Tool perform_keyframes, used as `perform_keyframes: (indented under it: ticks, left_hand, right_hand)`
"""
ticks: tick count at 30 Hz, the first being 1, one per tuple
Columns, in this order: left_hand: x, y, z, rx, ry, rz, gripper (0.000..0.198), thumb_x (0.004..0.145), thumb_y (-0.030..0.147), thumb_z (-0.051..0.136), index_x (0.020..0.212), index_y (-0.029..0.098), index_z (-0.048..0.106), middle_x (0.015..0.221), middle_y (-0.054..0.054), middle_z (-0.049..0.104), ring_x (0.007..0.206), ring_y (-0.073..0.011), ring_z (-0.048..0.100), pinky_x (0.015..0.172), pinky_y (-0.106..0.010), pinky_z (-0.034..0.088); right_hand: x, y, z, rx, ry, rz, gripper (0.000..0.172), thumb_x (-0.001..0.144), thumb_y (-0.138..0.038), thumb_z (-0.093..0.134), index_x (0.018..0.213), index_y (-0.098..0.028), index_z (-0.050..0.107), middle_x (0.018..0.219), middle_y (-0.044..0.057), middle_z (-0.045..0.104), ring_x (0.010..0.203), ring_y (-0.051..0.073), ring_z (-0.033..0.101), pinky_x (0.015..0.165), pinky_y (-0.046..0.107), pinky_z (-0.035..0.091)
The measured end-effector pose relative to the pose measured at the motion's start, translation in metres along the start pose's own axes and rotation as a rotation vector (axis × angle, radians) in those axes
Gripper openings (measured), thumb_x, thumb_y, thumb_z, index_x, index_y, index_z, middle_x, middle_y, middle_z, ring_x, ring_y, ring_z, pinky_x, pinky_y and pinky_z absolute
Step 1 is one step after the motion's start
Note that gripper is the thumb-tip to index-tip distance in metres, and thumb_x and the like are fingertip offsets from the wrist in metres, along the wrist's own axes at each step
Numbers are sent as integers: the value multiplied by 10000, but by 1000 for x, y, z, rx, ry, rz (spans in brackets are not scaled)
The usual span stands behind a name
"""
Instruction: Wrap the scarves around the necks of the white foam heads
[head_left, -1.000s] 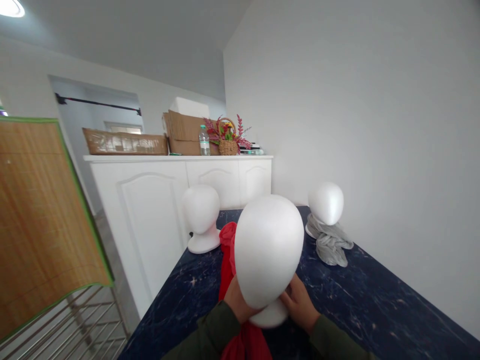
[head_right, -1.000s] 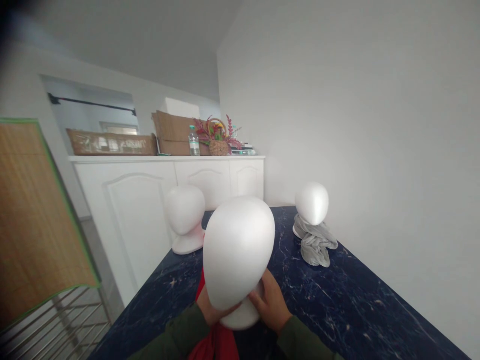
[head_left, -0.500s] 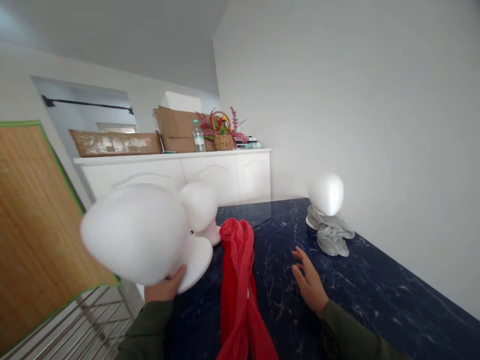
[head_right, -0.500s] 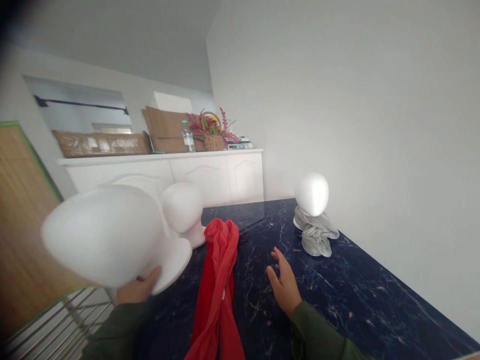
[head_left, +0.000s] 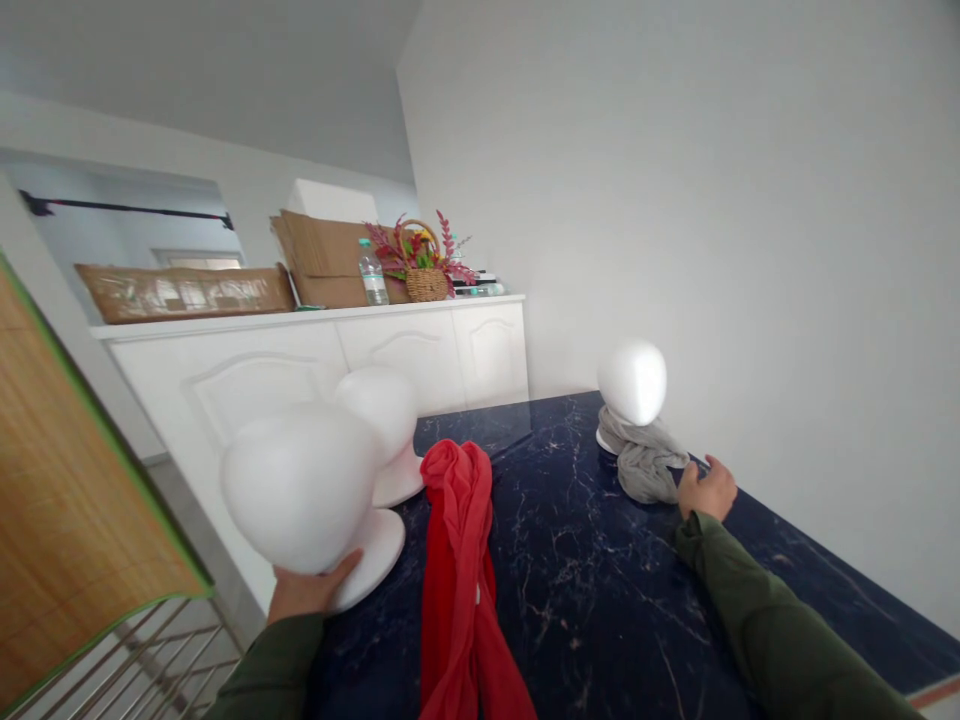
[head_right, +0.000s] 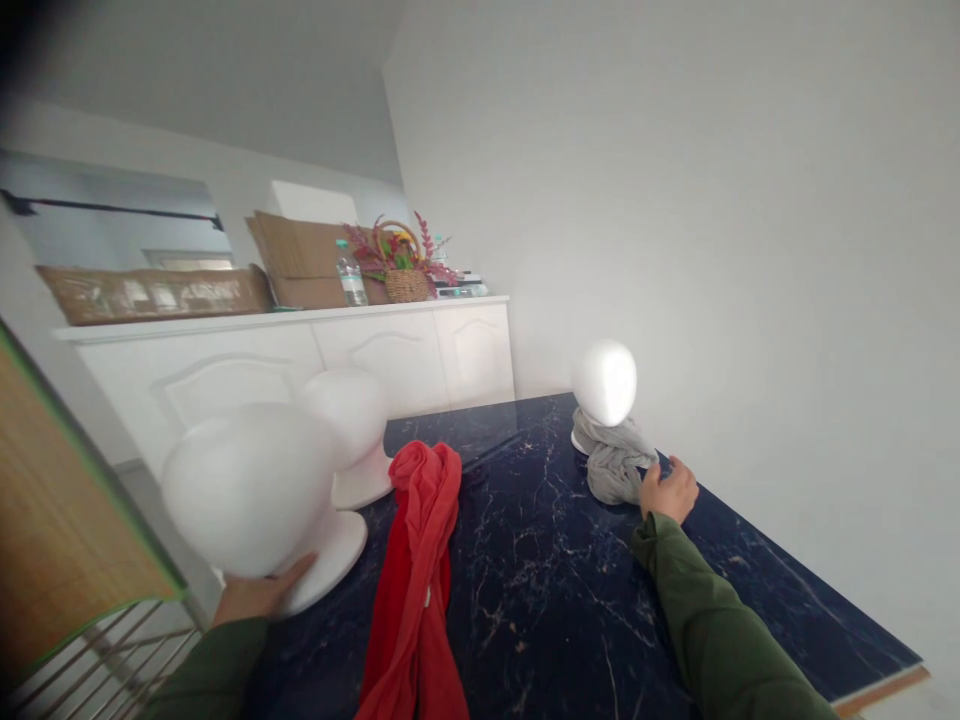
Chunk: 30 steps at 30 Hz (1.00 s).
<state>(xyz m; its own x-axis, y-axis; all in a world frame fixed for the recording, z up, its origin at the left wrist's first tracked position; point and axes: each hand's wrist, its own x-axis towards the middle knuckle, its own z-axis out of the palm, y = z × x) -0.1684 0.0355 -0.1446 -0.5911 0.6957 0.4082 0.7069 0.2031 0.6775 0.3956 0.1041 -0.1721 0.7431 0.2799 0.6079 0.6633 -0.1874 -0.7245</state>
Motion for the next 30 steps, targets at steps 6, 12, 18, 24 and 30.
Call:
perform_keyframes:
  ticks: [6, 12, 18, 24, 30]
  left_hand:
    - [1, 1, 3, -86, -8, 42, 1031, 437, 519, 625, 1245, 9, 238, 1262, -234, 357, 1179, -349, 339, 972, -422, 312]
    - [-26, 12, -4, -167, 127, 87, 1030, 444, 492, 663, 1263, 68, 204, 1257, -204, 351, 1165, -325, 356, 945, -433, 343]
    - [-83, 30, -15, -230, 278, 226, 1018, 545, 463, 624, 1319, 95, 75, 1316, -190, 270, 1201, -320, 308, 979, -464, 298]
    - [-122, 54, -31, -114, 205, 668, 540, 650, 298, 559, 1152, 186, 394, 1154, -109, 468, 1096, -274, 439, 965, -447, 347]
    - [-146, 116, -8, -221, -439, 883, 237, 747, 226, 459, 967, 241, 548, 963, -57, 609, 924, -189, 557, 823, -344, 461]
  right_hand:
    - [5, 1, 24, -31, -341, -91, 910, 632, -596, 482, 1275, -2, 235, 1261, 230, 349, 1162, 314, 329, 938, 373, 275]
    - [12, -1, 34, -236, -530, -70, 1105, 547, -607, 554, 1312, 21, 63, 1172, 269, 420, 1043, 363, 440, 833, 430, 346]
    - [22, 1, 45, -299, -575, -73, 537, 613, -459, 522, 1012, -102, 554, 1110, 220, 461, 1053, 374, 393, 809, 477, 337]
    - [22, -7, 42, 350, -490, 49, 384, 610, -325, 452, 911, -115, 565, 869, 120, 576, 866, 257, 497, 789, 373, 381]
    - [17, -48, 8, 629, -452, 174, 368, 653, -329, 398, 911, -97, 521, 741, 55, 556, 652, 150, 492, 619, 264, 415]
